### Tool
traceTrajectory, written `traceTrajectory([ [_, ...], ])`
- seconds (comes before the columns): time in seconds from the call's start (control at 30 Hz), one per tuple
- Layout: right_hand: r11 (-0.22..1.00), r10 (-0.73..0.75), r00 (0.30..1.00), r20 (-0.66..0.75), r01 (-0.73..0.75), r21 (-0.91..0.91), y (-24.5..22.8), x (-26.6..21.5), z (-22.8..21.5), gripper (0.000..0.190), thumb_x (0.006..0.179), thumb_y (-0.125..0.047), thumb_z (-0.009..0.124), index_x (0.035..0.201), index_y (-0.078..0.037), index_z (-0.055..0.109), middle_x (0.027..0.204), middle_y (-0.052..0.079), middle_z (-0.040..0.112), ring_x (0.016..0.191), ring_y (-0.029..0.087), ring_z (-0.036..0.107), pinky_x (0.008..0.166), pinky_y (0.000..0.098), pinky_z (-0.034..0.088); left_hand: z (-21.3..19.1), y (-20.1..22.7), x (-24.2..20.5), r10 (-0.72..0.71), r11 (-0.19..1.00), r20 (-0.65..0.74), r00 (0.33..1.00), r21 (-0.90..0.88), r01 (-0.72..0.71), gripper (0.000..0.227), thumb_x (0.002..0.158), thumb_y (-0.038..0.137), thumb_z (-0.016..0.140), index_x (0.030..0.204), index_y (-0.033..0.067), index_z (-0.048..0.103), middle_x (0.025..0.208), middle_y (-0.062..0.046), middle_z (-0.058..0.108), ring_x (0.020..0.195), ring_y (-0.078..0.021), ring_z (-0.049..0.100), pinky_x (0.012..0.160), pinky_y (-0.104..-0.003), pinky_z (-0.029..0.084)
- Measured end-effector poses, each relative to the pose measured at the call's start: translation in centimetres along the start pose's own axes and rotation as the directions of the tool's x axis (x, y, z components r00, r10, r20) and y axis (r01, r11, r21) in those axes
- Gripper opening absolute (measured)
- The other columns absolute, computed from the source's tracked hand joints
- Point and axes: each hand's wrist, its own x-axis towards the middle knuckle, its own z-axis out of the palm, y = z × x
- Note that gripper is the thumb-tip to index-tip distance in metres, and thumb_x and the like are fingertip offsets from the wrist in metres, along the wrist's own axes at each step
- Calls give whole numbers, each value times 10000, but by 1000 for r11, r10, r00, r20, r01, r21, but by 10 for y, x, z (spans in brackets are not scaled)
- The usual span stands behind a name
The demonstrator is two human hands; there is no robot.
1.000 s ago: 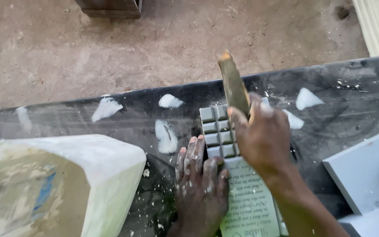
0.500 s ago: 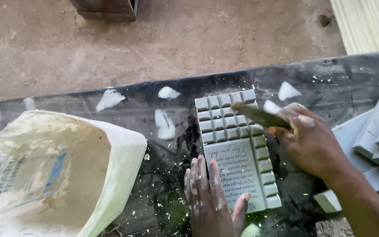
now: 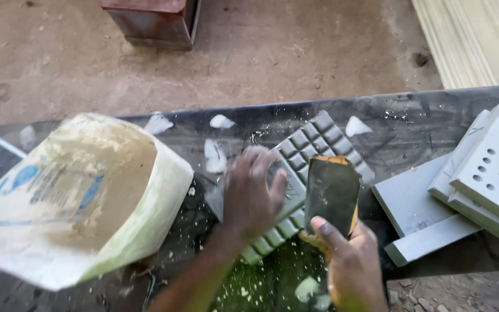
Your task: Sanding the edges and surface of a decorative tile plaque to smooth it.
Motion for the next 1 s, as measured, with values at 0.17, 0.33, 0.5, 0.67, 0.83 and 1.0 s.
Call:
traceTrajectory([
  [0.17,880,98,993,64,-117,461,42,-19,12,286,912,-51,668,1180,37,618,912,178,605,819,301,575,904,444,534,12,-28,21,111,994,274,955,-9,-113,292,956,230,636,1217,120,704,1322,-138,663,1220,-306,614,1083,-600,409],
  [0.33,945,74,996,54,-87,315,57,-20,-4,423,902,-182,660,1261,37,620,964,248,715,748,324,679,648,424,564,22,-37,9,188,982,310,932,-53,-180,305,927,225,682,1223,152,709,1366,-118,649,1306,-321,580,1152,-703,266],
  [0.5,941,-138,990,-41,118,-317,71,-3,-20,665,777,-607,597,1146,-66,714,860,119,694,654,210,688,478,330,570,35,-50,-22,206,975,122,971,63,-215,474,963,291,641,1399,110,602,1514,-136,542,1443,-310,444,1203,-572,278],
  [0.67,788,-318,948,0,264,-556,106,24,-21,1017,801,-719,564,1506,5,457,390,19,417,311,120,423,264,290,362,38,-46,-40,176,944,46,983,274,-182,527,975,408,586,1439,157,569,1571,-146,469,1495,-346,366,1254,-562,129],
  [0.83,688,-107,994,-36,47,-724,57,-4,-20,971,858,-582,678,1651,-197,274,819,165,768,937,276,770,998,483,593,26,-35,-44,202,925,24,979,324,-199,554,1006,442,513,1487,168,519,1607,-159,414,1515,-367,336,1261,-565,122],
  [1.0,617,-269,962,51,213,-758,33,-9,-14,730,955,-467,687,1464,12,478,1099,363,705,1044,515,700,915,638,530,15,-25,-44,84,944,129,988,306,-120,506,1033,401,466,1460,150,567,1500,-180,541,1462,-381,420,1243,-589,144],
])
